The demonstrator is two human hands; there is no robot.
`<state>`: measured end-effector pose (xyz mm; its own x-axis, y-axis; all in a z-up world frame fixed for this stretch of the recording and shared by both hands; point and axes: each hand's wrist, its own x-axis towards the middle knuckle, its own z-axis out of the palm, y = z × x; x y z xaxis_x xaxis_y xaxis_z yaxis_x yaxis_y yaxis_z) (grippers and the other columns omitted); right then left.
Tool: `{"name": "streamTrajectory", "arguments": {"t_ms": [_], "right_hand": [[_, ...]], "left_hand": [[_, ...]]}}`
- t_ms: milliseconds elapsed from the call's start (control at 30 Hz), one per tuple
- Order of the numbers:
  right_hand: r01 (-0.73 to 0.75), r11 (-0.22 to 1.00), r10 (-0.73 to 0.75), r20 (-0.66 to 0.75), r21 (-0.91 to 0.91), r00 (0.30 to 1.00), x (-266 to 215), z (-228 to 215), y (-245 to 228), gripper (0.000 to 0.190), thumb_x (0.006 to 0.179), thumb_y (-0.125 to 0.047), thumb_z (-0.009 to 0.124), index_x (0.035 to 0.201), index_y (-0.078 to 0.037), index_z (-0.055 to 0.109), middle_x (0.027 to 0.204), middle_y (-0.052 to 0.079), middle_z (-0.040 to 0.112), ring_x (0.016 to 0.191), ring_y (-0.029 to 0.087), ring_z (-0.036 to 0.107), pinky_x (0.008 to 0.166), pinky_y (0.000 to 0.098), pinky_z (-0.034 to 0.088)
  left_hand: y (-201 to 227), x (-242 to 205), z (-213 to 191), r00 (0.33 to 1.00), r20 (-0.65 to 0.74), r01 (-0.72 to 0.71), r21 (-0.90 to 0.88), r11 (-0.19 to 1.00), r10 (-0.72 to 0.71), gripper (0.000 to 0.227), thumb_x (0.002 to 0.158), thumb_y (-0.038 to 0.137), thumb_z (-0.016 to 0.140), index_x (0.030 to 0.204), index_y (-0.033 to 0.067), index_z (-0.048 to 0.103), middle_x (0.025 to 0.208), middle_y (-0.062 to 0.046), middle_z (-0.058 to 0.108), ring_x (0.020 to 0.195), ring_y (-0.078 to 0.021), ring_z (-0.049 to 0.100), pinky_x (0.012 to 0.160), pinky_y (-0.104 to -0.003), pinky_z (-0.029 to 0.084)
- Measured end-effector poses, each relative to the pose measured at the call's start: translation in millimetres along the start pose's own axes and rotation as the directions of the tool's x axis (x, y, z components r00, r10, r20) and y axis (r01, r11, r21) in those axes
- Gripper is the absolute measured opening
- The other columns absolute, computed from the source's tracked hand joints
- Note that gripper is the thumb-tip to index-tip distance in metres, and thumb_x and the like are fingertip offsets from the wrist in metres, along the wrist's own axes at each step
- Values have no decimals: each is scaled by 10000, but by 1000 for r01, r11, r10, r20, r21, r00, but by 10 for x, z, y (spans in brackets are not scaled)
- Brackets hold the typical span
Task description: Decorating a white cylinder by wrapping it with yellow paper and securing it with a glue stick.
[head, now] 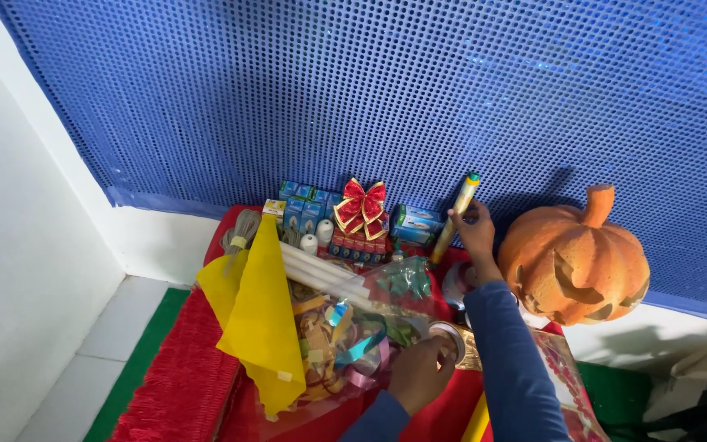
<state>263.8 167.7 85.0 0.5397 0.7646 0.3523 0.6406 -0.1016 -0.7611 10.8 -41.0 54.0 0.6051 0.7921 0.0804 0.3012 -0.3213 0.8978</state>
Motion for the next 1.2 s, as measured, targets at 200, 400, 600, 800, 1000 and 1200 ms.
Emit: {"name": "streamTrajectory", "arguments": {"t_ms": [200,400,600,800,1000,1200], "right_hand": [[-32,996,31,9,85,999,-31,-35,-105,709,919,-509,673,1468,-98,496,1190,140,691,1079,261,685,890,398,557],[46,992,-33,-106,120,994,156,34,162,612,946,-486,659,1405,-97,547,1043,84,710,999,214,696,900,368,523],[146,913,-151,-15,382,988,-747,-565,-473,395,1015,-127,611,1400,-87,532,1044,54,656,922,145,615,784,280,525],[12,884,-60,89,467,994,-2097,-1380,-616,367,1007,-152,598,1360,-50,604,970,121,725,897,190,686,809,300,547],[115,900,13,-291,420,957,-3362,-1655,-92,202,1051,-102,561,1210,-21,656,770,89,660,740,146,651,782,292,535],[92,858,96,-334,505,938,-3965,-1411,644,139,1054,-99,582,1154,-64,673,821,33,651,696,115,598,646,243,514]], "left_hand": [[18,-5,9,1000,-11,-12,-2,1000,12,239,1011,219,522,1141,137,706,1054,-72,750,822,-278,701,688,-461,557],[-40,-19,58,998,-36,-42,8,999,42,264,1014,251,528,1180,121,688,982,-106,739,800,-303,686,640,-476,529],[-98,2,130,999,-43,-29,28,999,30,260,978,254,538,1151,176,715,946,-93,744,786,-299,693,646,-503,521],[-163,16,147,998,-48,-41,19,999,42,318,1010,302,527,1215,137,705,997,-89,754,816,-267,704,652,-449,545],[-275,56,200,989,-110,-94,43,995,98,321,959,310,497,1118,179,744,954,-90,773,819,-305,715,672,-483,521],[-230,-280,61,858,-233,-454,73,888,458,250,980,141,559,1147,135,744,898,-43,772,692,-185,680,609,-372,544]]}}
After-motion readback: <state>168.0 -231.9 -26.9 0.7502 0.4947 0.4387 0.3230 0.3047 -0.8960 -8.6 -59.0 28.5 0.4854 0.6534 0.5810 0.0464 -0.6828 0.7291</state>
